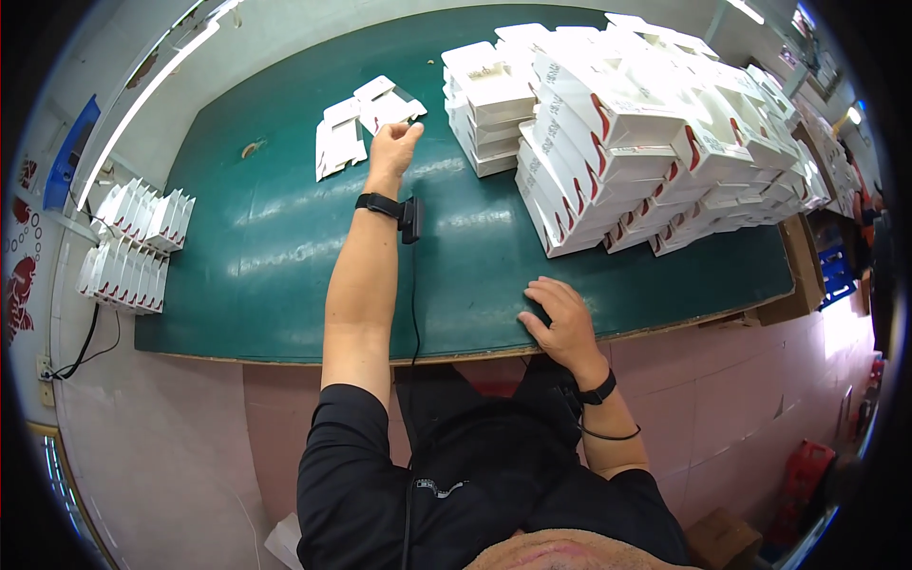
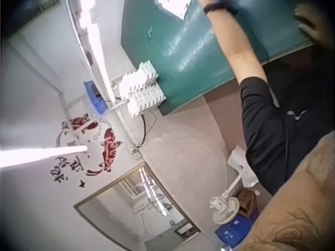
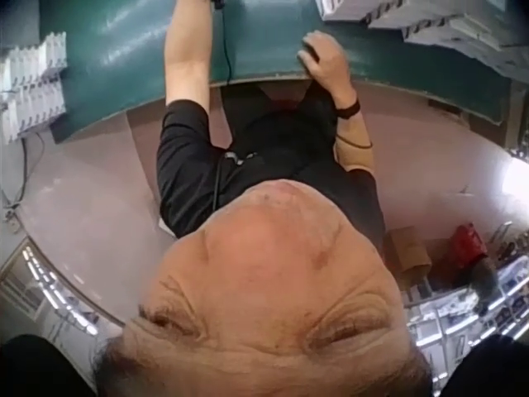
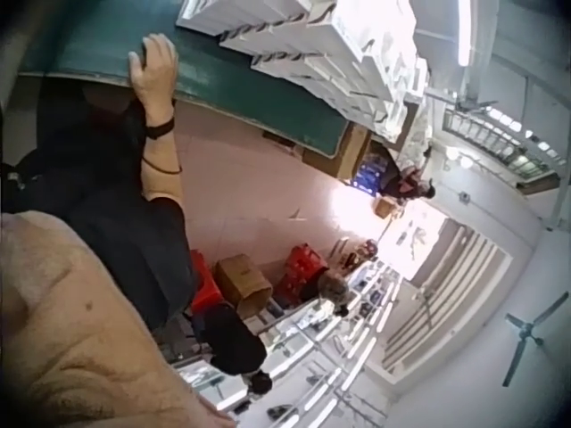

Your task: The person picks up a flat box, folds the sides and bottom flaps to shape it, and then tucks the top flap into the opening. They place the assembled box onto a stack and repeat the process with several more boxes.

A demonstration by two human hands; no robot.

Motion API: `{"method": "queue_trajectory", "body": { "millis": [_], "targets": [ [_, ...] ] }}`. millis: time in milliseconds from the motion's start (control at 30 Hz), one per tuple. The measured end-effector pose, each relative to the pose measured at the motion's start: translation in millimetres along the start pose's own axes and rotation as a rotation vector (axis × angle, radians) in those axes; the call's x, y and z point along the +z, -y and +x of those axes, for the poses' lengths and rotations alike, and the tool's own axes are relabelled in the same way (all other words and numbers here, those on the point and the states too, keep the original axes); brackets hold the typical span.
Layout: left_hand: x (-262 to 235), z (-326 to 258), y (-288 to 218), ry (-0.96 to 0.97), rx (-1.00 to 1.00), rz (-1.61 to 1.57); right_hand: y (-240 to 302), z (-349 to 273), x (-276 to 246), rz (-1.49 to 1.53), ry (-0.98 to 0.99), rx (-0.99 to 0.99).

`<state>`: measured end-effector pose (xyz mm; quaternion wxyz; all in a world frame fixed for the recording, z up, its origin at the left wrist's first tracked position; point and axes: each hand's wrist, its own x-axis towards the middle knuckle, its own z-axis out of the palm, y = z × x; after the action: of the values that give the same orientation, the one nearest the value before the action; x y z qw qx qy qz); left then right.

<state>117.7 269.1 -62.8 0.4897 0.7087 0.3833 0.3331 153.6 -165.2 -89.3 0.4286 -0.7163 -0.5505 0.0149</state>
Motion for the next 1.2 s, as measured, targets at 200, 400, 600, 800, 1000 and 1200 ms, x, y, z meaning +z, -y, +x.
{"method": "queue_trajectory", "body": {
  "millis": [200,400,600,800,1000,1200],
  "targets": [
    [-48.1,9.8,36.9,-0.323,-0.084,0.685,-1.3,0.6,-2.5,-0.035,-0.003,0.034],
    [-74.9,20.0,51.9,-0.398,-0.200,0.812,4.5,5.9,-2.3,-0.041,0.005,0.054],
    [-69.1,33.6,44.4,-0.349,-0.272,0.882,6.6,6.8,-2.0,-0.041,0.012,0.089],
    [-64.6,43.9,41.6,-0.309,-0.352,0.888,6.3,9.5,-1.7,-0.039,0.017,0.106],
    [-70.5,51.6,38.2,-0.224,-0.377,0.936,7.7,11.0,-2.9,-0.027,0.014,0.121],
    [-80.0,45.1,39.6,-0.278,-0.265,0.916,3.4,8.2,-1.3,-0.024,0.011,0.096]
  ]
}}
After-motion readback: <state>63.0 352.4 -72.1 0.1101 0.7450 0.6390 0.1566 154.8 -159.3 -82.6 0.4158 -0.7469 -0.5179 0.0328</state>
